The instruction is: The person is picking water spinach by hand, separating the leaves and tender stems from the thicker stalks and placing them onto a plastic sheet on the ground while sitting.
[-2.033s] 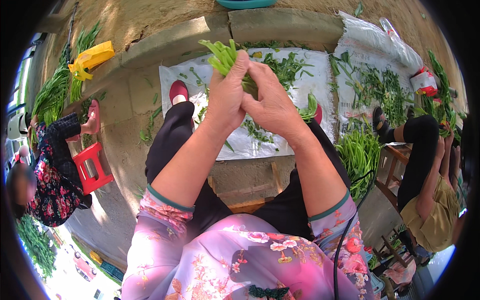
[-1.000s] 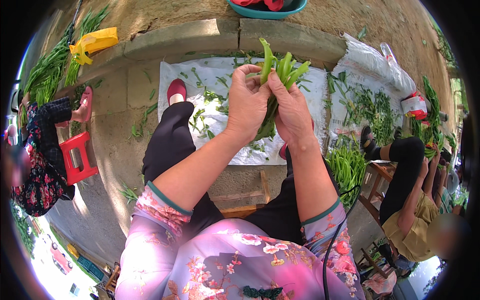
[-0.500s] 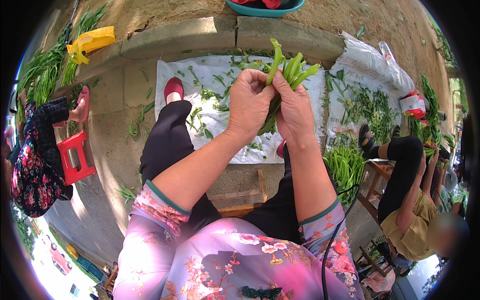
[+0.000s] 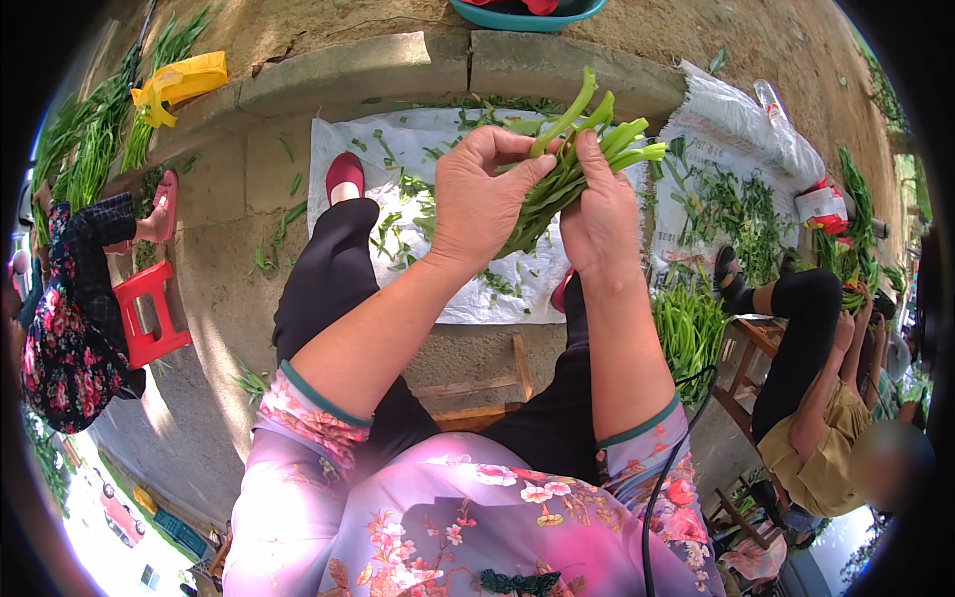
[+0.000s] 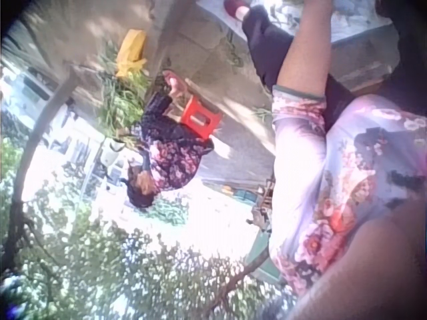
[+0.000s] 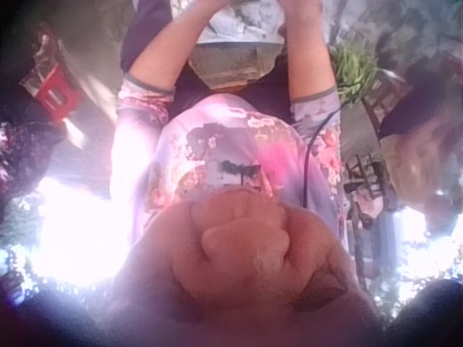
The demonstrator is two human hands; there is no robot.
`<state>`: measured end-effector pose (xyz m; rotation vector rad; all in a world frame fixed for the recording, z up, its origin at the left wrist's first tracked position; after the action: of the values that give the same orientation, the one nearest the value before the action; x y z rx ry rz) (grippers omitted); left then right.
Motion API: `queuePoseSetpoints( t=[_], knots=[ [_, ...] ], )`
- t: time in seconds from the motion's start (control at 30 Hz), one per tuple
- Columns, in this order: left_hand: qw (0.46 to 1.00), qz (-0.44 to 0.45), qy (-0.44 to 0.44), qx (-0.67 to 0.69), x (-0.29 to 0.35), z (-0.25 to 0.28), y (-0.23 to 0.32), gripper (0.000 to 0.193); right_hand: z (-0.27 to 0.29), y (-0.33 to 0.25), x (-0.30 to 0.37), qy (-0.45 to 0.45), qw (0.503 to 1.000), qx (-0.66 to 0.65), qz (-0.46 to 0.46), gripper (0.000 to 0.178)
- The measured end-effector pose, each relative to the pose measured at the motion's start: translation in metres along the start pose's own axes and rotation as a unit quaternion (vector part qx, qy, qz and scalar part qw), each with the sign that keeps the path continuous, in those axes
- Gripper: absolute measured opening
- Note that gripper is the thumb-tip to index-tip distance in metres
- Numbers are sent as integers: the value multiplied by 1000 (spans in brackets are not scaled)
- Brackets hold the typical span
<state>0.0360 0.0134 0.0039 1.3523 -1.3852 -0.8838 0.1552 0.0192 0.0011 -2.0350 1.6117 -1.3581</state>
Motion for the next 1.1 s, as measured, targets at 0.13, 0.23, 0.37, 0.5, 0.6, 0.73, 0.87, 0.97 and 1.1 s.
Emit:
queuePoseSetpoints(
  t=[0.13, 0.23, 0.37, 0.5, 0.6, 0.73, 0.87, 0.97, 1.1],
  knots=[
    [996, -5, -9, -87, 2, 1, 10, 14, 4, -8, -2, 2, 1000, -15, 4, 24],
    [990, -19, -23, -134, 4, 2, 1, 15, 3, -9, -2, -17, 1000, -21, 3, 30],
    [987, -10, -27, -155, 5, 0, -6, 14, -2, -8, -2, -46, 998, -40, -3, 35],
    [988, 13, -21, -154, 3, -2, -3, 14, -5, -7, 0, -69, 996, -59, 15, 39],
    [980, -40, -7, -195, 5, -8, -6, 16, -4, -9, 2, -64, 997, 17, 48, 33],
    [912, -249, -91, -313, 24, -18, -3, 19, -2, -15, 3, 7, 993, 75, 86, 17],
    [874, -336, -134, -323, 46, -24, 1, 19, 12, -39, -9, -52, 995, -23, 83, 20],
    [890, -308, -160, -295, 47, -13, 8, 14, 18, -51, -7, -77, 994, -29, 66, 26],
    [909, -296, -83, -283, 19, 7, 9, 7, 19, -56, -2, -93, 994, -19, 56, 29]
  ],
)
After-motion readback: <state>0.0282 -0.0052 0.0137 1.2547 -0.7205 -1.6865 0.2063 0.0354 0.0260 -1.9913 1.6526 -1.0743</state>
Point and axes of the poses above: each hand's wrist, its own x-axis away from the middle knuckle, its own z-axis out of the back of the hand, y = z × x, the point moved 1 cm from there along -x, towards the middle knuckle, and after that the axes turned 5 degrees about -z, right-handed, at the moved point
